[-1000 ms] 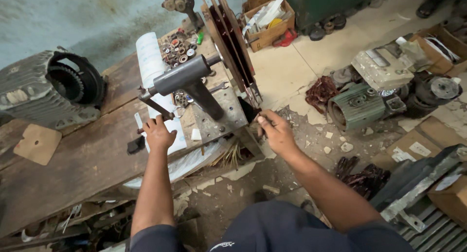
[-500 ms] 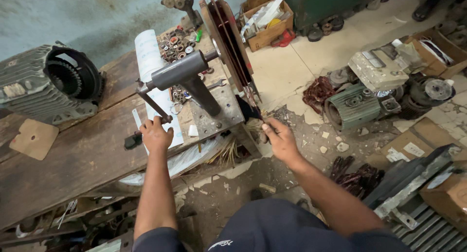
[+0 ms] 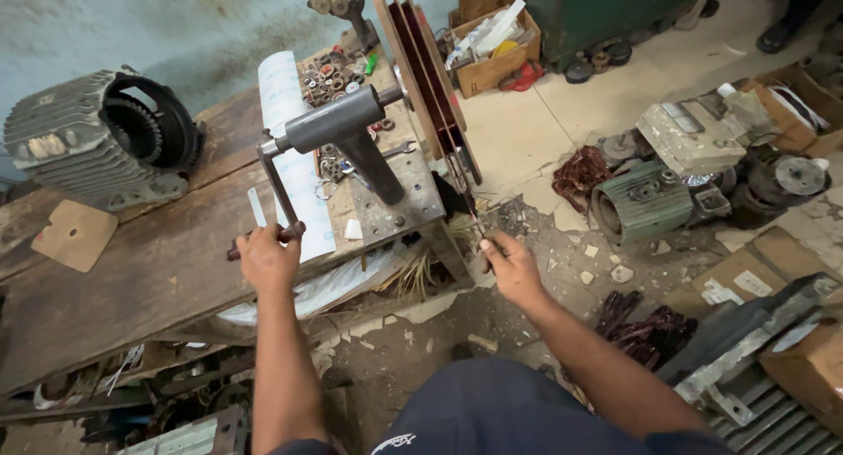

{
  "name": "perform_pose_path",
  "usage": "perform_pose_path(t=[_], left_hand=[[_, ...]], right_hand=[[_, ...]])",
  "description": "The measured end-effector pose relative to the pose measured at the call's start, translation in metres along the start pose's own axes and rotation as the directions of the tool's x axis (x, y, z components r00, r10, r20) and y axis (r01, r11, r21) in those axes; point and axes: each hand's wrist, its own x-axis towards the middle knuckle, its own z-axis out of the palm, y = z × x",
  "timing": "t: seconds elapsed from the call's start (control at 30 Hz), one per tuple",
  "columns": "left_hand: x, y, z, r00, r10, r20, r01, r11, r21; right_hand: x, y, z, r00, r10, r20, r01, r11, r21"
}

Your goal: The person winds copper wire onto a motor stator core clamped in a hand-crank winding machine. They thread the wire through the core slots, rotate the crank to wind turns, guide the wire by hand, and finally lift the wound wire off the machine to tie and handle the finished coil.

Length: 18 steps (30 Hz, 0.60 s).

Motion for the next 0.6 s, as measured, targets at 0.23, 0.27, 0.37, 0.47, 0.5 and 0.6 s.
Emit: perform_pose_path(t=[0.23, 0.27, 0.37, 0.47, 0.5, 0.6], left_hand=[[0.011, -0.013, -0.01, 0.985, -0.154, 0.076, 0.154, 0.988, 0.007], [0.012, -0.016, -0.01, 0.985, -0.165, 0.055, 0.166, 0.986, -0.004], [0.015, -0.025, -0.01, 0.985, -0.173, -0.013, 0.172, 0.985, -0.02], [0.025, -0.036, -0.013, 0.986, -0.15, -0.069, 0.15, 0.989, -0.005], [0.03, -0.04, -0.015, 0.983, -0.167, -0.074, 0.167, 0.986, -0.012], [0.046, -0.05, -0.021, 0.977, -0.169, -0.126, 0.171, 0.985, 0.008]], right_hand=[[0.0, -0.003, 0.003, 0.995, -0.099, 0.011, 0.099, 0.995, 0.012], [0.002, -0.005, 0.003, 0.995, -0.1, 0.004, 0.1, 0.995, -0.025], [0.005, -0.012, 0.004, 0.996, -0.092, 0.001, 0.092, 0.991, -0.101], [0.008, -0.017, 0.009, 0.995, -0.103, 0.006, 0.104, 0.991, -0.09], [0.009, -0.019, 0.01, 0.991, -0.134, -0.003, 0.133, 0.988, -0.083], [0.016, -0.022, 0.013, 0.985, -0.17, -0.002, 0.17, 0.985, -0.032]])
